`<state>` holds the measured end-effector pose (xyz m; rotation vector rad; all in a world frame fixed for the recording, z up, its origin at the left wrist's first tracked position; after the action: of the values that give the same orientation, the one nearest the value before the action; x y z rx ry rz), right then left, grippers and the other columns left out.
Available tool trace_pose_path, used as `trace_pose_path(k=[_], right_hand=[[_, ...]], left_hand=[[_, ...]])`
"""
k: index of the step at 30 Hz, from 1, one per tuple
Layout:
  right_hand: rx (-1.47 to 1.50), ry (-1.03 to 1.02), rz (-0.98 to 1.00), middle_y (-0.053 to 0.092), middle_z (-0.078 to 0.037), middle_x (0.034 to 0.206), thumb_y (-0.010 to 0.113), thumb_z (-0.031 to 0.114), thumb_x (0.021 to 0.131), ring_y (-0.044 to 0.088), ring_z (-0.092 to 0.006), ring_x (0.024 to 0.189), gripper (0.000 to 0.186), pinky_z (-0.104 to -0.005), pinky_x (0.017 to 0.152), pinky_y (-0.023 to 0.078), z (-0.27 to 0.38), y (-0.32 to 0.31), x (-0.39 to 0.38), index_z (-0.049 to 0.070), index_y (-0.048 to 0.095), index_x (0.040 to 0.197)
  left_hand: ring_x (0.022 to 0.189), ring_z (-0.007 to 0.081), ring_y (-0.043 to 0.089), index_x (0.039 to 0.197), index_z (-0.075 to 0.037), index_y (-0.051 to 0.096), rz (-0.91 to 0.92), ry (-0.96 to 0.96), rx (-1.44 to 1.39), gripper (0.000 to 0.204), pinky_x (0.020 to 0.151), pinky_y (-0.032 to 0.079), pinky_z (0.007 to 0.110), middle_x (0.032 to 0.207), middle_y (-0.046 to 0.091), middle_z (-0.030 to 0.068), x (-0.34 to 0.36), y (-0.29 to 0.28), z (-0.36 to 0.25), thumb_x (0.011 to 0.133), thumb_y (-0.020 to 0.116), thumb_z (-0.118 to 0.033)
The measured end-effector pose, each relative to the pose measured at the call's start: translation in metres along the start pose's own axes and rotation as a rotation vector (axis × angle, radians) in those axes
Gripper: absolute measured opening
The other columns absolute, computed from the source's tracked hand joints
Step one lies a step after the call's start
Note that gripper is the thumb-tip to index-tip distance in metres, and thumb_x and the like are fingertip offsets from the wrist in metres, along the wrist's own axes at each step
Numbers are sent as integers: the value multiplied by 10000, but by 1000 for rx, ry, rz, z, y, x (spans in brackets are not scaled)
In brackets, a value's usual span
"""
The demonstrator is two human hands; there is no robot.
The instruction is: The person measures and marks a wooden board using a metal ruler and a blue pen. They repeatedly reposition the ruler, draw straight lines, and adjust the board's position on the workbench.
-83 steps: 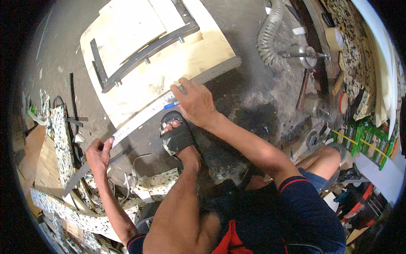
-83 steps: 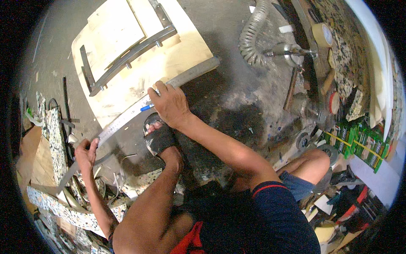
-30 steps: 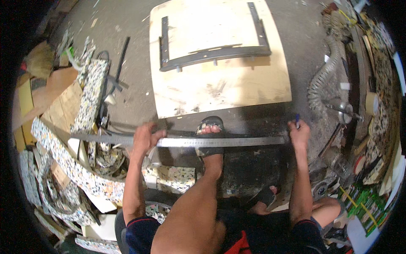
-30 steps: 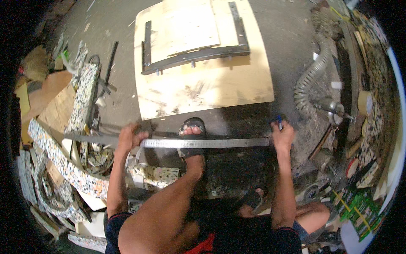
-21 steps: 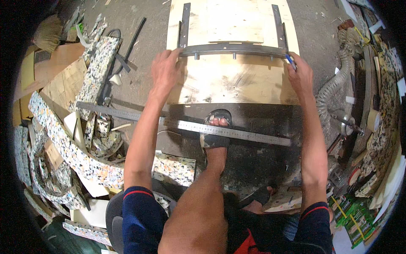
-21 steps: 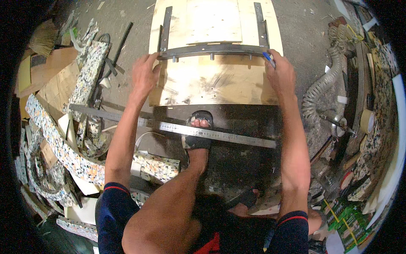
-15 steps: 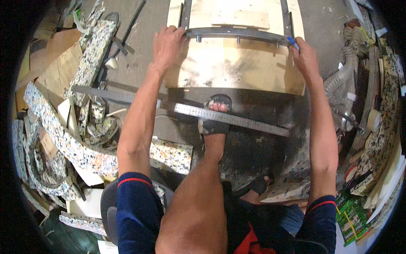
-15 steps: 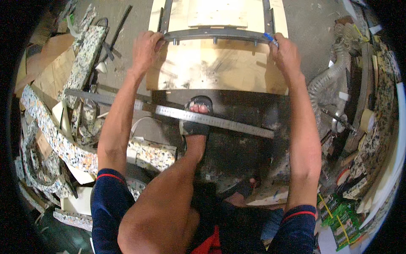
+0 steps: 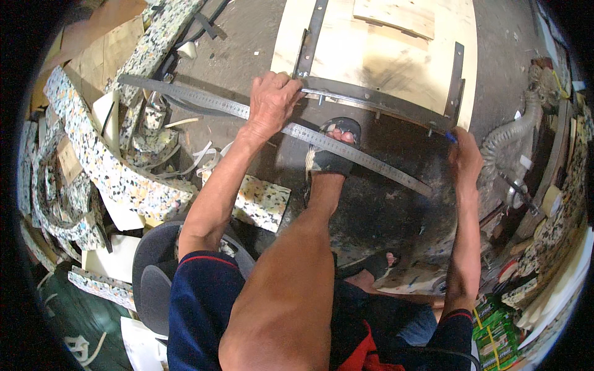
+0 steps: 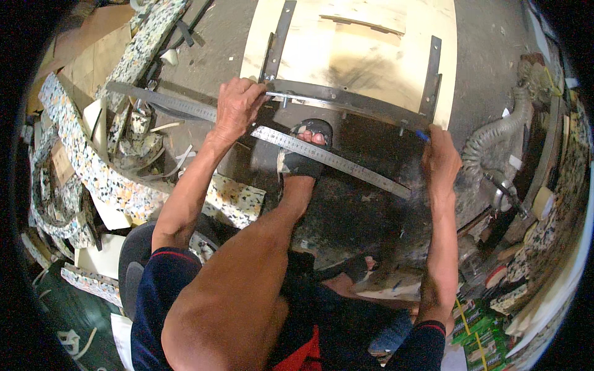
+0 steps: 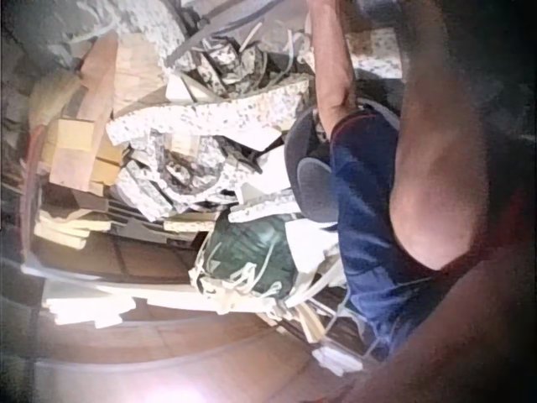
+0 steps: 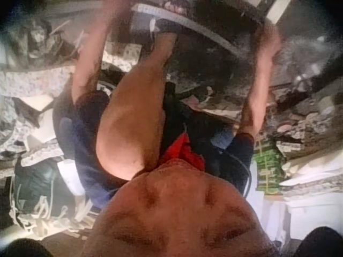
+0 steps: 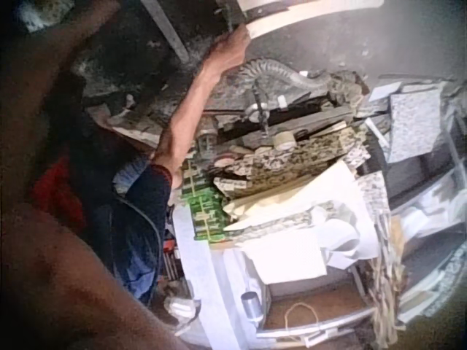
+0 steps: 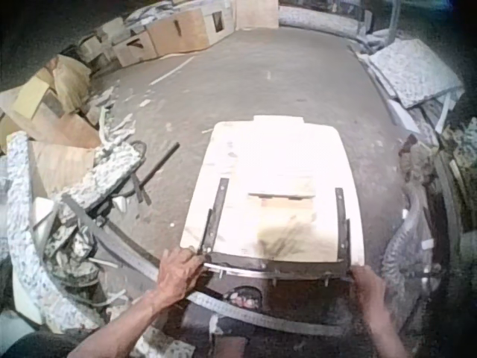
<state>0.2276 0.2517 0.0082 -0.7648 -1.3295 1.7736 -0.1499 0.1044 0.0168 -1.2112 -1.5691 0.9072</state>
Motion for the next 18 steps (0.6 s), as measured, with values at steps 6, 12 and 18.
trace_pose_path(k=[6, 12, 18], right_hand=[[70, -7, -24, 637, -174, 1075, 611, -51, 823, 648, -416, 970, 470, -470, 822, 524, 9, -6, -5, 113, 586, 1263], [62, 100, 82, 622, -178, 1136, 658, -96, 766, 638, -415, 1003, 594, -466, 833, 525, -1, 11, -9, 104, 549, 1314], [-36, -130, -39, 633, -165, 1037, 649, -78, 785, 648, -414, 940, 478, -470, 780, 529, 3, 17, -4, 84, 583, 1230]], left_hand=[[940, 285, 604, 1070, -107, 674, -62, -55, -101, 347, 827, 439, 423, 945, 636, 61, -11, -12, 5, 758, 825, -118], [1015, 330, 595, 1221, -90, 591, 6, -160, -124, 541, 876, 451, 439, 1061, 630, 117, -26, -1, 27, 736, 831, -110], [1013, 300, 604, 1062, -94, 607, 40, -44, -4, 339, 885, 450, 437, 1019, 621, 90, -12, 8, 8, 773, 785, -99]])
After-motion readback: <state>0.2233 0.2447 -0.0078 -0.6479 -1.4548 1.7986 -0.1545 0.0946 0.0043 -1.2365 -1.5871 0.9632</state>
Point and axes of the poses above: each hand's wrist, its own x-axis towards the middle knuckle, its own y-axis out of the palm, z = x × y, the point moved 10 cm from there along x, towards the middle knuckle
